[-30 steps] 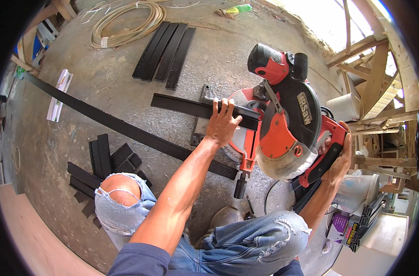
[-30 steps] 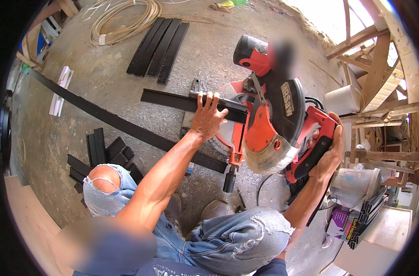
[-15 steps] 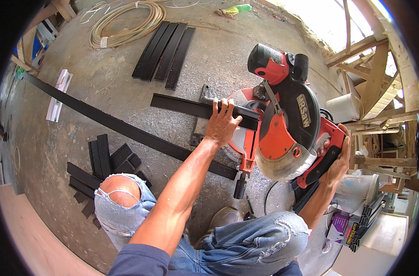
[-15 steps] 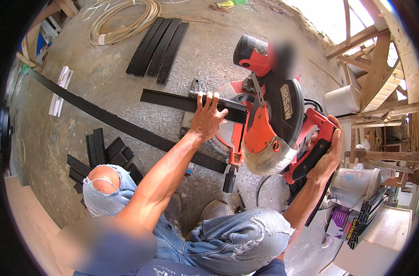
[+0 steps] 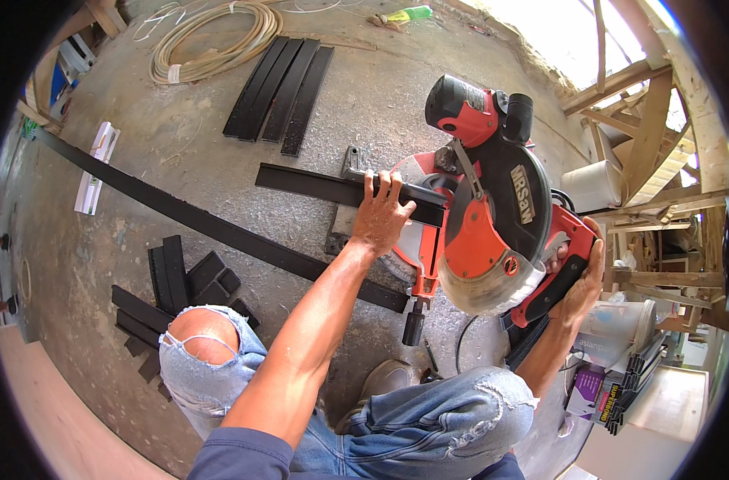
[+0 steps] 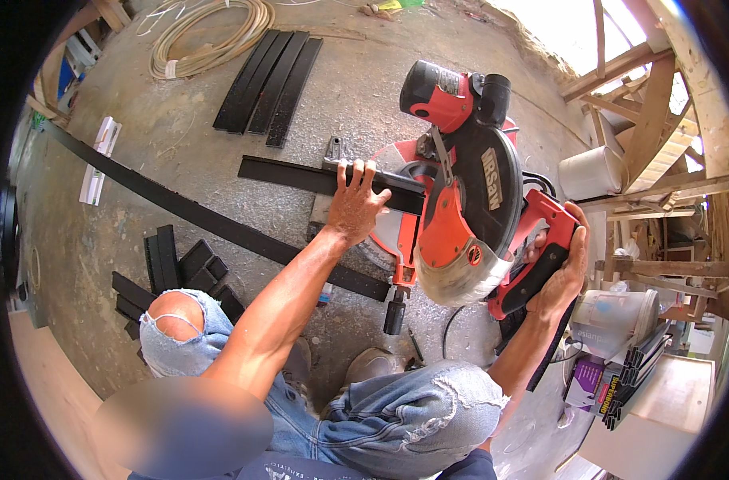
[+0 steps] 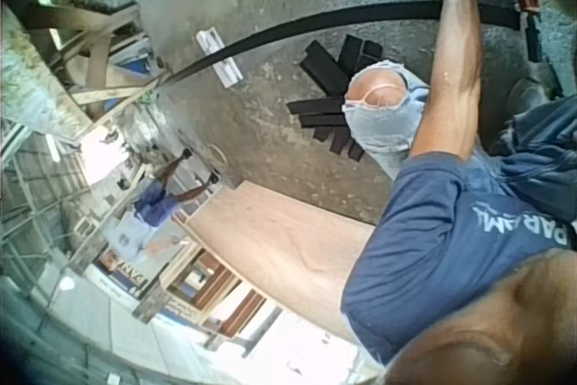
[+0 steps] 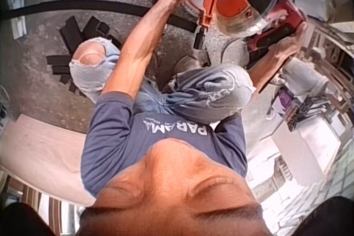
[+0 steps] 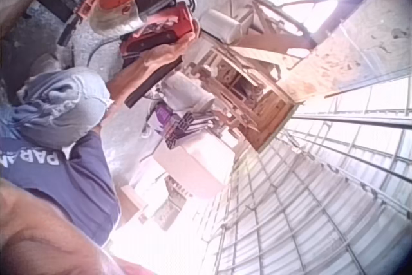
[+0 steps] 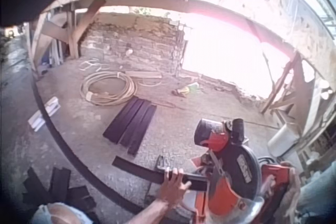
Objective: The person measures a black wooden board with a tape measure and cuts it using a miter saw.
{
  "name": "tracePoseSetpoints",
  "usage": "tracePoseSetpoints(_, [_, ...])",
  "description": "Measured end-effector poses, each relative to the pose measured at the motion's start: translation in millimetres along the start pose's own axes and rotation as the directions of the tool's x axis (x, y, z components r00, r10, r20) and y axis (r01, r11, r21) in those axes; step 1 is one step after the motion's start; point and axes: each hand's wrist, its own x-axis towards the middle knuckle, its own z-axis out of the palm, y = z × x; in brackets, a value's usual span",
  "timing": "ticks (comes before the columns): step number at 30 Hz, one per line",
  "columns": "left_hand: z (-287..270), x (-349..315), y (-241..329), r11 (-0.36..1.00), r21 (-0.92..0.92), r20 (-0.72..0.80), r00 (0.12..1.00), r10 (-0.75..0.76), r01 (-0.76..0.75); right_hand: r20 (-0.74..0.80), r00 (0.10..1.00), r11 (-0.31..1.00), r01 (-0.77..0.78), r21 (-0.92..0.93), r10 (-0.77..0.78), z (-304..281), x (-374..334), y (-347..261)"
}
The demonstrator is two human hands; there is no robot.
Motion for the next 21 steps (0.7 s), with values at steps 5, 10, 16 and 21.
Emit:
tracePoseSetpoints(5, [0,1,1,1.0,-0.01,0.001,1.0,-0.004,0.004,-0.006,1.0,1.0,-0.006,0.008,0.006,1,-3,-1])
tracePoseSetpoints(10, [2,1,1,1.0,-0.001,-0.009,1.0,-0.007,0.007,0.004,1.0,1.0,0.007,0.008,-0.007,-2,-4,3])
tracePoseSetpoints(16, [1,2,1,1.0,0.001,-0.002,1.0,-0.004,0.004,0.01,1.0,1.0,0.014,0.006,-0.014,-5,-6,7])
tracePoseSetpoints(21, [0,2,0,1.0,0.018,0.007,1.0,-0.007,0.007,-0.008,1.0,0.999,0.02,0.027,-0.019,-3,-11,11])
